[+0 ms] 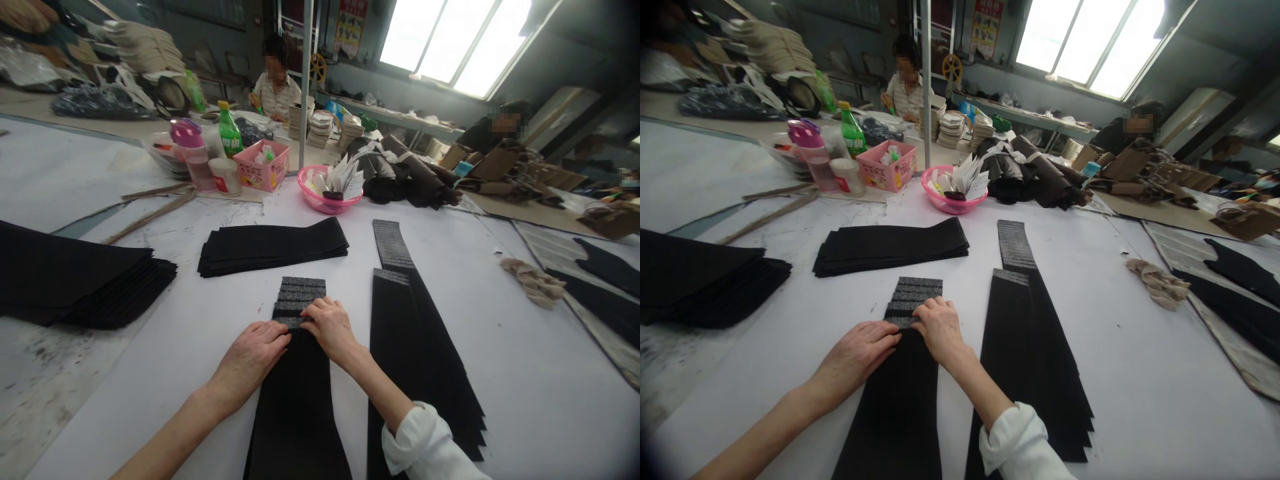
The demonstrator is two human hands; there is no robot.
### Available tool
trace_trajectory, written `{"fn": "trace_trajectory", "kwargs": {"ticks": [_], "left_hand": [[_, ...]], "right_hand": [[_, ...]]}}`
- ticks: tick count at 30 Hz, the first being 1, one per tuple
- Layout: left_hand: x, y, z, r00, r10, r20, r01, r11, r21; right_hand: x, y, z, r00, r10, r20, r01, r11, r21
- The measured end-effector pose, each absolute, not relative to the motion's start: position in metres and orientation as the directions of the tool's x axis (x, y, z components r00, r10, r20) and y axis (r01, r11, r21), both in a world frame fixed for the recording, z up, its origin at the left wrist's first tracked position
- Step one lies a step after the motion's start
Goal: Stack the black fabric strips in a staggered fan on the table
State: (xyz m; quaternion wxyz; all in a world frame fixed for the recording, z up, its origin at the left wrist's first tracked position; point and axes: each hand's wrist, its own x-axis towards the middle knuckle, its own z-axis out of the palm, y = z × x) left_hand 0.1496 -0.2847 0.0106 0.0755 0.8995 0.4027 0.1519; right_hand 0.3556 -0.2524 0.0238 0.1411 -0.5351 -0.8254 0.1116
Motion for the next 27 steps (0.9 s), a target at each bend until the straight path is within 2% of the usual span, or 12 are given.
{"fn": "trace_trajectory", "kwargs": {"ticks": [7,13,21,27], "left_hand": [[0.152,-0.269,0.010,0.594,0.781,0.193,0.691,-0.618,0.375],[0.158,-0.261,0.012,0.564,0.819,0.102,0.748,-0.559,0.358],[0.154,-0.258,0.012,0.515,0.846,0.138,0.770,-0.528,0.358],[0.145,-0.248,0.014,0.505,0.857,0.102,0.783,-0.505,0.363]], "right_hand": [[0.347,-0.241,0.026,-0.422,0.906,0.029,0.869,0.414,-0.270],[0.345,-0.230,0.026,-0.460,0.887,-0.047,0.861,0.432,-0.267],[0.347,-0.231,0.025,-0.501,0.865,0.006,0.813,0.473,-0.339],[0.350,-0.229,0.024,-0.515,0.857,0.006,0.791,0.477,-0.383]]}}
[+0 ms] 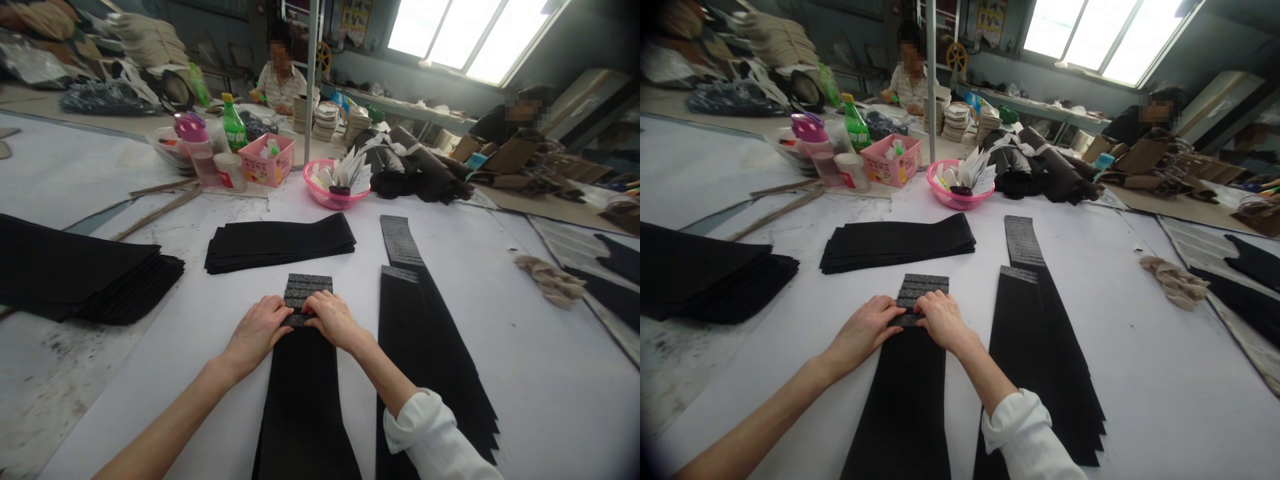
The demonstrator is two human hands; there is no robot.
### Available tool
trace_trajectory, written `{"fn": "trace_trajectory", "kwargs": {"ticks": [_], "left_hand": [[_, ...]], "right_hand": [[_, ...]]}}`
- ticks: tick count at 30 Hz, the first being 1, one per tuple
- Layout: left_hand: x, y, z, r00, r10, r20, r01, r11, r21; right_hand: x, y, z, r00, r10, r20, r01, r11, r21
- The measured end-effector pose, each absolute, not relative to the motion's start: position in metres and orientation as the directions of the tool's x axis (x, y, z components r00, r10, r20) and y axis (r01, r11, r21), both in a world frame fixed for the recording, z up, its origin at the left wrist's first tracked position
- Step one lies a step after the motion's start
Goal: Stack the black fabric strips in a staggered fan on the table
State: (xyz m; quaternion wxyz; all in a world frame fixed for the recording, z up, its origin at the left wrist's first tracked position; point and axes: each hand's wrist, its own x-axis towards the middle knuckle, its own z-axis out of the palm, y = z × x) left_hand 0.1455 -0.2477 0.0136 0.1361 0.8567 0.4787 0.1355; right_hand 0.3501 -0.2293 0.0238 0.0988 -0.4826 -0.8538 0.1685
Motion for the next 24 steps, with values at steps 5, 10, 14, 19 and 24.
{"fn": "trace_trajectory", "kwargs": {"ticks": [5,10,14,19,24], "left_hand": [[0.146,-0.248,0.015,0.519,0.847,0.111,0.782,-0.523,0.339],[0.148,-0.249,0.018,0.526,0.840,0.131,0.771,-0.536,0.343],[0.147,-0.249,0.018,0.538,0.829,0.155,0.750,-0.554,0.360],[0.146,-0.252,0.013,0.547,0.815,0.191,0.734,-0.576,0.359],[0.148,-0.258,0.008,0.555,0.793,0.252,0.731,-0.609,0.307]], "right_hand": [[0.350,-0.228,0.023,-0.516,0.856,0.011,0.786,0.479,-0.391],[0.351,-0.232,0.024,-0.526,0.849,0.043,0.767,0.496,-0.407],[0.353,-0.237,0.024,-0.533,0.843,0.080,0.747,0.512,-0.423],[0.355,-0.243,0.021,-0.538,0.836,0.110,0.736,0.529,-0.422],[0.356,-0.245,0.013,-0.533,0.830,0.163,0.739,0.551,-0.389]]}}
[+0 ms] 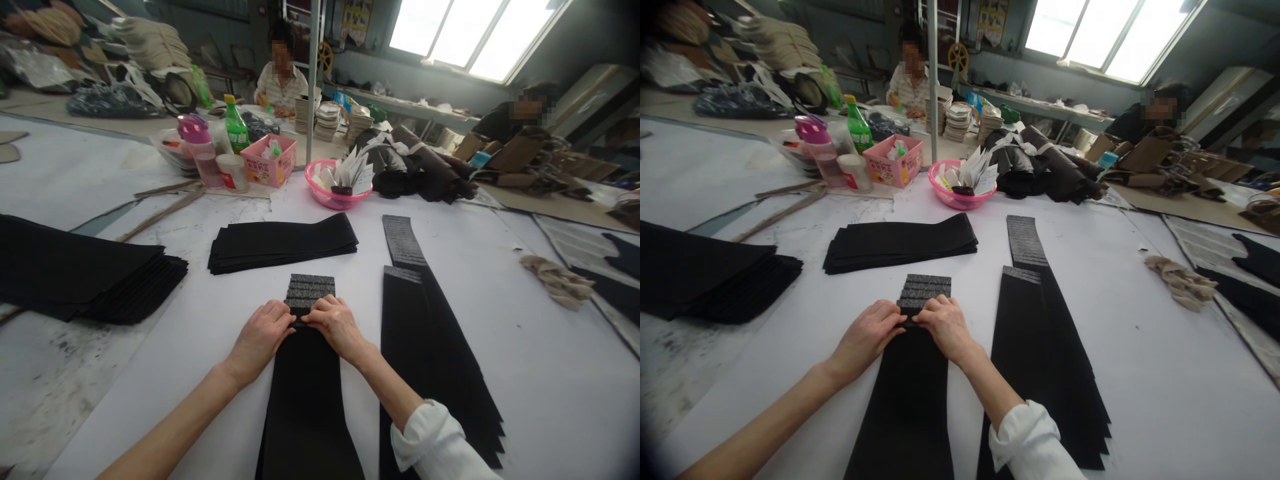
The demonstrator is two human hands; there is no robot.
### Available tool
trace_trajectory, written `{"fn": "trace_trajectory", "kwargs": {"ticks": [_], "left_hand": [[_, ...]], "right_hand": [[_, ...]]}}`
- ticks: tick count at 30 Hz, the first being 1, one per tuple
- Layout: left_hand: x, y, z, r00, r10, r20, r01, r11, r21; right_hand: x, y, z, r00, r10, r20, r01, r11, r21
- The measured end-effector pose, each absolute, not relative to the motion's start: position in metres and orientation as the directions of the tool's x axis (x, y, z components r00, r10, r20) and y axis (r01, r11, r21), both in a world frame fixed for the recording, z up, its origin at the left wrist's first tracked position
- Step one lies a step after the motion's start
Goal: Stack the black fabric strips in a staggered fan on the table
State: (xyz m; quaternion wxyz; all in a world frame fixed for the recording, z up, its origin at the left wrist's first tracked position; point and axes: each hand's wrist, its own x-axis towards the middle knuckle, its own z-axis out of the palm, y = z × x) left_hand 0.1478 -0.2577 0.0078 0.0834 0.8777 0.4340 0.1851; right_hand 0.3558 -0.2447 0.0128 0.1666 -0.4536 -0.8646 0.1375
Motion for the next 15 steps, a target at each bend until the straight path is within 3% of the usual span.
{"fn": "trace_trajectory", "kwargs": {"ticks": [8,15], "left_hand": [[0.150,-0.267,-0.002,0.592,0.754,0.284,0.757,-0.642,0.126],[0.147,-0.271,-0.002,0.642,0.708,0.296,0.744,-0.668,-0.015]], "right_hand": [[0.357,-0.251,0.009,-0.603,0.759,0.247,0.720,0.650,-0.241],[0.354,-0.258,0.011,-0.615,0.748,0.249,0.713,0.663,-0.231]]}}
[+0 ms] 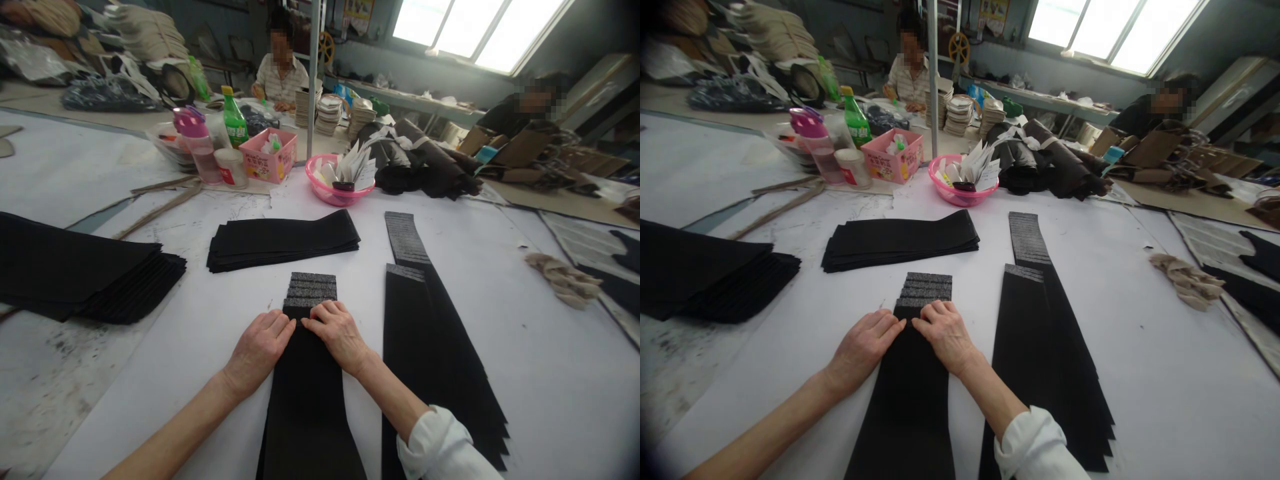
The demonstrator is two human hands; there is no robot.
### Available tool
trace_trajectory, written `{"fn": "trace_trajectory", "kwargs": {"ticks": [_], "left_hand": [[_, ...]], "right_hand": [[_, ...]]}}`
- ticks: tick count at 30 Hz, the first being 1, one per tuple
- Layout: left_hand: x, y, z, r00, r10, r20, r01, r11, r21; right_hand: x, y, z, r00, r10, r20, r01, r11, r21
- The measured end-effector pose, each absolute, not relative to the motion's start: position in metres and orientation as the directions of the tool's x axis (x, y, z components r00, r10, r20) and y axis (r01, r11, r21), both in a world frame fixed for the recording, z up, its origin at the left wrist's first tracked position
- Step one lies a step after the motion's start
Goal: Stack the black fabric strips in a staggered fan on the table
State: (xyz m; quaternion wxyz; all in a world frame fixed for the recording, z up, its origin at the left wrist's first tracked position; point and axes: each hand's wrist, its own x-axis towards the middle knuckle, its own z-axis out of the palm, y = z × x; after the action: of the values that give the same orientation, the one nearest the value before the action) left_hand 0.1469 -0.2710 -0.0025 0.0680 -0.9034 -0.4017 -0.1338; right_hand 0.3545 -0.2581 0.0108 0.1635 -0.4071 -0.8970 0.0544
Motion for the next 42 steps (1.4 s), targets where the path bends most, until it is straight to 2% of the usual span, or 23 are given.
{"fn": "trace_trajectory", "kwargs": {"ticks": [5,8,11,15,17,21,36,42], "left_hand": [[0.148,-0.274,-0.001,0.643,0.708,0.292,0.747,-0.663,-0.036],[0.147,-0.274,-0.003,0.630,0.720,0.292,0.754,-0.657,-0.008],[0.144,-0.271,-0.004,0.573,0.766,0.290,0.768,-0.626,0.137],[0.136,-0.259,0.001,0.510,0.824,0.247,0.694,-0.564,0.446],[0.130,-0.251,0.005,0.518,0.830,0.206,0.632,-0.533,0.563],[0.121,-0.239,0.008,0.549,0.821,0.156,0.544,-0.493,0.680],[0.126,-0.239,0.015,0.542,0.835,0.093,0.568,-0.446,0.691],[0.129,-0.242,0.016,0.512,0.855,0.087,0.618,-0.437,0.654]], "right_hand": [[0.353,-0.260,0.012,-0.611,0.752,0.246,0.715,0.658,-0.235],[0.353,-0.260,0.011,-0.611,0.753,0.246,0.715,0.658,-0.236],[0.354,-0.260,0.007,-0.606,0.756,0.247,0.717,0.654,-0.242],[0.353,-0.259,0.004,-0.587,0.768,0.255,0.722,0.639,-0.264],[0.353,-0.259,0.003,-0.574,0.778,0.255,0.728,0.628,-0.275],[0.353,-0.259,0.005,-0.560,0.794,0.236,0.742,0.608,-0.284],[0.355,-0.256,0.001,-0.542,0.811,0.220,0.738,0.584,-0.337],[0.355,-0.256,0.002,-0.544,0.811,0.213,0.736,0.584,-0.344]]}}
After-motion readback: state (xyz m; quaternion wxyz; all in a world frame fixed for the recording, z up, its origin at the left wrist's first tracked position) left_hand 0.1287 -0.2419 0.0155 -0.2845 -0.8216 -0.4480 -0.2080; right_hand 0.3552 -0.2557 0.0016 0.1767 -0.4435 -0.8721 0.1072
